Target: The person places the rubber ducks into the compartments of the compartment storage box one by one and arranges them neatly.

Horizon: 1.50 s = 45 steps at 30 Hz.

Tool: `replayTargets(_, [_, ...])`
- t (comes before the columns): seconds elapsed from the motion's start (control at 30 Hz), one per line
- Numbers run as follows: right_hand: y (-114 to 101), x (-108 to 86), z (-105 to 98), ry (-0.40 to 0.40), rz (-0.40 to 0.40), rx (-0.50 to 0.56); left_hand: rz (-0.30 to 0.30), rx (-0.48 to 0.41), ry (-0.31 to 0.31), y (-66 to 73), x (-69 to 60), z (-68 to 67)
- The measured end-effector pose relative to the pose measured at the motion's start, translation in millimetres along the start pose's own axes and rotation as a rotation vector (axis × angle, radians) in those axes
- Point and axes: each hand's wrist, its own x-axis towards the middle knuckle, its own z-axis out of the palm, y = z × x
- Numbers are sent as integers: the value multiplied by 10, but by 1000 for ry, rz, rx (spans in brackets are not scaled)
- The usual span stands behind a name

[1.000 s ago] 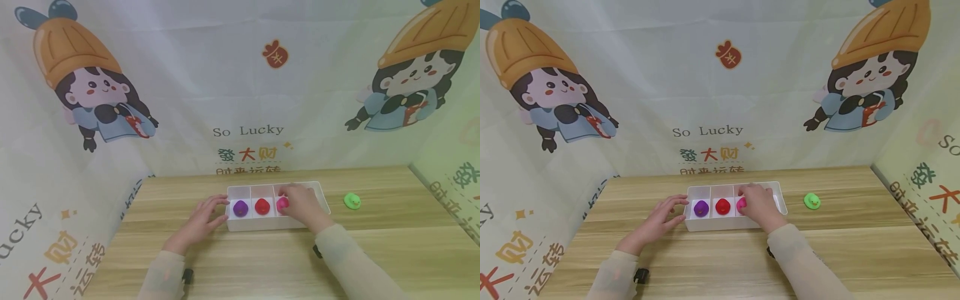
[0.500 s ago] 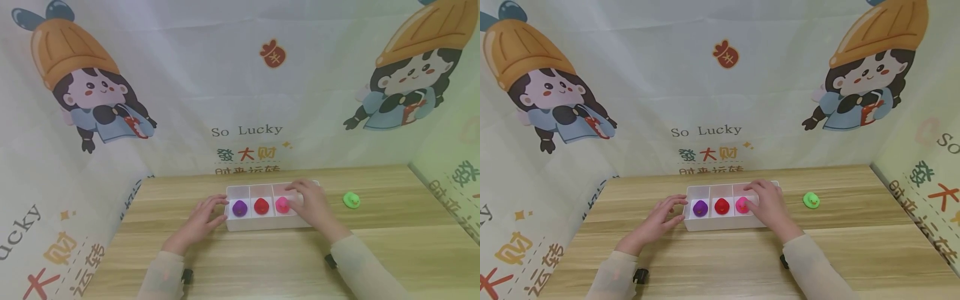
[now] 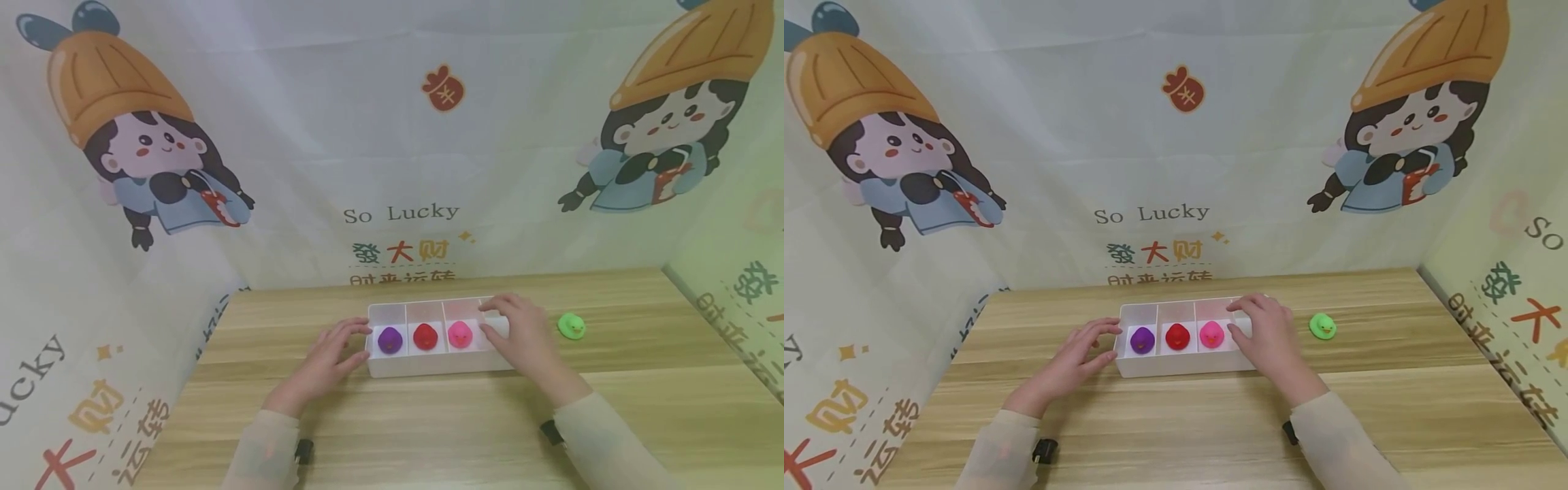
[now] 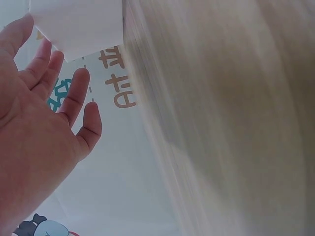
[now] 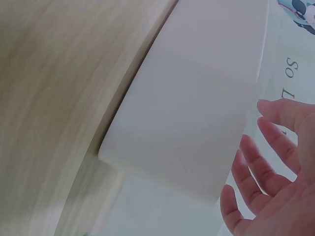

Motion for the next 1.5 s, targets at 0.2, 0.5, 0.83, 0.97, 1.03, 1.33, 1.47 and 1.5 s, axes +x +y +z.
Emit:
replayTargets(0.2, [103, -46, -54, 7, 28, -28, 3, 3, -3, -3, -1, 17])
replayTargets(0.5, [154, -68, -205, -8, 48, -50, -9, 10, -6, 5, -2, 2])
replayTargets(0.83, [280, -135, -301, 14, 63, -89, -10, 4, -6, -3, -28, 23])
replayTargets(0.97, [360, -124, -341, 40, 53, -78, 4, 8, 2, -5, -10, 23])
replayTargets(1.03, [405, -124, -374, 46, 51, -74, 12, 12, 1, 1, -6, 22])
replayTargets(1.33, [628, -184, -524, -33, 137, -181, -2, 2, -9, 1, -5, 31])
replayTargets(1.47, [688, -212, -561, -95, 190, -236, -7, -1, -9, -5, -1, 26])
replayTargets(1.5, [703, -216, -568, -108, 197, -245, -10, 0, -9, -6, -1, 26])
